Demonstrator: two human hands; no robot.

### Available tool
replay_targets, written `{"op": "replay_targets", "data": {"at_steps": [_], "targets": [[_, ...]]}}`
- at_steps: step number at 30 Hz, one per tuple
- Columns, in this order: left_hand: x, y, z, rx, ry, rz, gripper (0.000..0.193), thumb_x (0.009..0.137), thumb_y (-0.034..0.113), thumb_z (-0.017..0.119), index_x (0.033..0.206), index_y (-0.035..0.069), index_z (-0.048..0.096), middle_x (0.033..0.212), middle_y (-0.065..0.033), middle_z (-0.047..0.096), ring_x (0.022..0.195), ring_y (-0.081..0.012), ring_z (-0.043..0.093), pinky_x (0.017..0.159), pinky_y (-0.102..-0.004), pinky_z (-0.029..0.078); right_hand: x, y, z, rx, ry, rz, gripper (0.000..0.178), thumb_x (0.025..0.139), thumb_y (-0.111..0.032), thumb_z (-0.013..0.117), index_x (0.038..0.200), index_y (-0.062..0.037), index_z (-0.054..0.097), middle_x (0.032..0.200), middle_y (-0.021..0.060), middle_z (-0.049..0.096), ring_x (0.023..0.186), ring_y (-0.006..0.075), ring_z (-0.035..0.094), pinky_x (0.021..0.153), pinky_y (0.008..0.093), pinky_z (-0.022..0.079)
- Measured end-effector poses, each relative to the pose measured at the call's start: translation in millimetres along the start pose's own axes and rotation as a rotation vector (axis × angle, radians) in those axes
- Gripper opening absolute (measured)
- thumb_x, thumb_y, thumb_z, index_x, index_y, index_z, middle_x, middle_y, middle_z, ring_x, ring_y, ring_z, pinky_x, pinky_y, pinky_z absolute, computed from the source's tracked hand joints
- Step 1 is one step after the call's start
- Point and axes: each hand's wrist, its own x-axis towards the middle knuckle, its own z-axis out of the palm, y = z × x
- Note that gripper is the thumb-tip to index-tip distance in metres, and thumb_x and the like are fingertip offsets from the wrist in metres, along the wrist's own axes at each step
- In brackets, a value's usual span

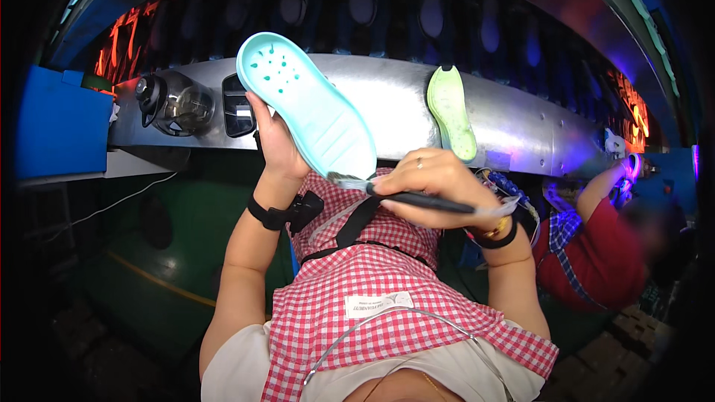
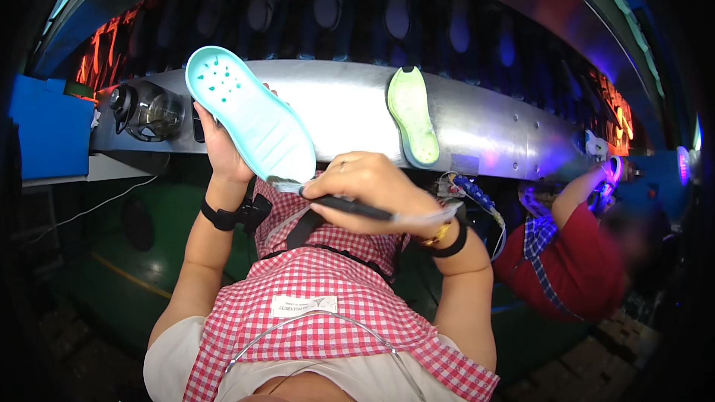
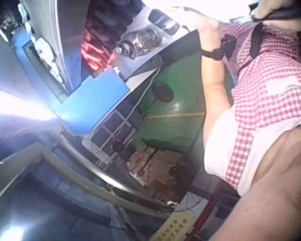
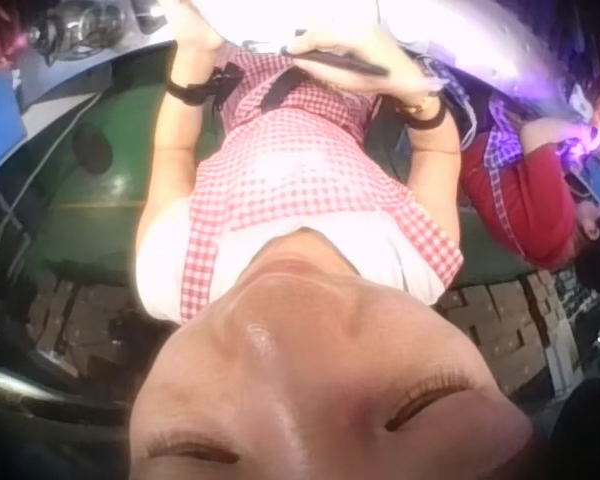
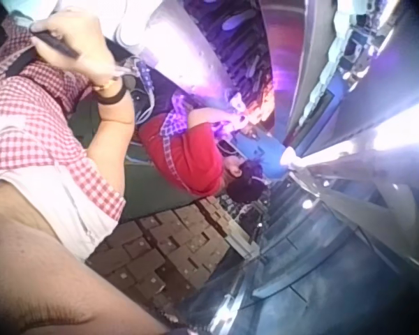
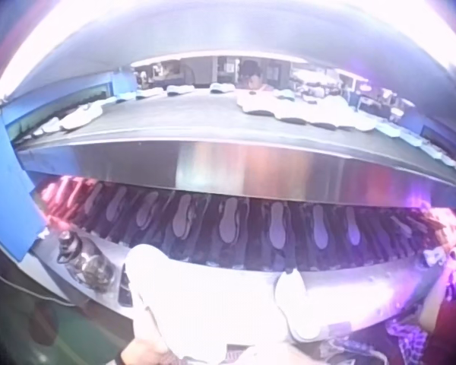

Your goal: Apply glue or primer to the bottom of light blue shoe soles using a brush and place them on a conveyor belt.

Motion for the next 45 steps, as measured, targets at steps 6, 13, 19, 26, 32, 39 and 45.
{"op": "replay_targets", "data": {"at_steps": [6,13,19,26,32,39,45], "targets": [[-13.1,-14.8,25.9,-0.045,-0.163,-0.045,0.081,0.078,0.069,0.021,0.127,0.006,0.032,0.118,-0.0176,0.045,0.107,-0.0345,0.046,0.094,-0.0505,0.033,23.8,-5.1,-6.7,0.167,0.263,0.251,0.019,0.07,-0.006,0.066,0.089,-0.0031,0.065,0.079,0.0083,0.063,0.068,0.0114,0.059,0.06,0.0221,0.047],[-6.8,5.7,28.6,0.141,0.081,0.2,0.08,0.078,0.069,0.019,0.123,0.005,0.036,0.111,-0.0152,0.049,0.102,-0.0324,0.049,0.093,-0.0486,0.035,10.4,-2.7,-13.8,0.328,0.246,0.329,0.022,0.07,-0.001,0.065,0.092,-0.002,0.063,0.083,0.0095,0.063,0.076,0.0138,0.06,0.069,0.0243,0.047],[-10.0,20.0,29.8,0.172,-0.034,0.214,0.081,0.078,0.068,0.022,0.125,0.004,0.034,0.117,-0.0193,0.046,0.104,-0.0339,0.048,0.091,-0.0474,0.038,-0.5,8.2,-14.8,0.612,0.056,0.088,0.021,0.067,0.001,0.066,0.087,-0.0014,0.064,0.091,0.0093,0.063,0.092,0.0182,0.055,0.081,0.0311,0.043],[-43.8,-1.7,64.3,-0.161,-0.224,0.023,0.067,0.086,0.056,0.024,0.129,0.004,0.029,0.122,-0.0149,0.044,0.106,-0.0307,0.049,0.091,-0.0466,0.039,8.4,9.9,14.9,1.191,0.375,0.332,0.019,0.079,-0.001,0.056,0.097,0.0047,0.053,0.097,0.0153,0.059,0.092,0.0194,0.057,0.085,0.0313,0.046],[-36.0,2.4,46.9,-0.161,-0.258,-0.001,0.06,0.087,0.047,0.025,0.13,0.005,0.03,0.126,-0.0187,0.04,0.11,-0.0378,0.043,0.094,-0.0572,0.03,9.4,-3.1,4.3,0.774,0.257,0.383,0.018,0.077,0.0,0.059,0.094,0.0026,0.058,0.092,0.0099,0.061,0.083,0.0108,0.058,0.073,0.0218,0.046],[-28.8,12.5,41.0,-0.09,-0.348,-0.025,0.063,0.086,0.048,0.03,0.129,0.003,0.03,0.125,-0.0203,0.039,0.11,-0.039,0.044,0.093,-0.0562,0.031,20.9,-14.8,-10.4,0.666,0.225,0.349,0.019,0.073,0.001,0.062,0.091,0.0008,0.063,0.085,0.0095,0.064,0.077,0.0125,0.06,0.07,0.0238,0.048],[-26.7,18.1,45.2,0.121,-0.215,0.02,0.062,0.085,0.048,0.033,0.129,0.003,0.031,0.122,-0.0206,0.043,0.106,-0.038,0.048,0.088,-0.0545,0.039,24.4,-12.4,-16.5,0.454,0.125,0.274,0.018,0.07,-0.002,0.065,0.088,0.0005,0.063,0.081,0.0096,0.064,0.071,0.0113,0.06,0.066,0.0226,0.047]]}}
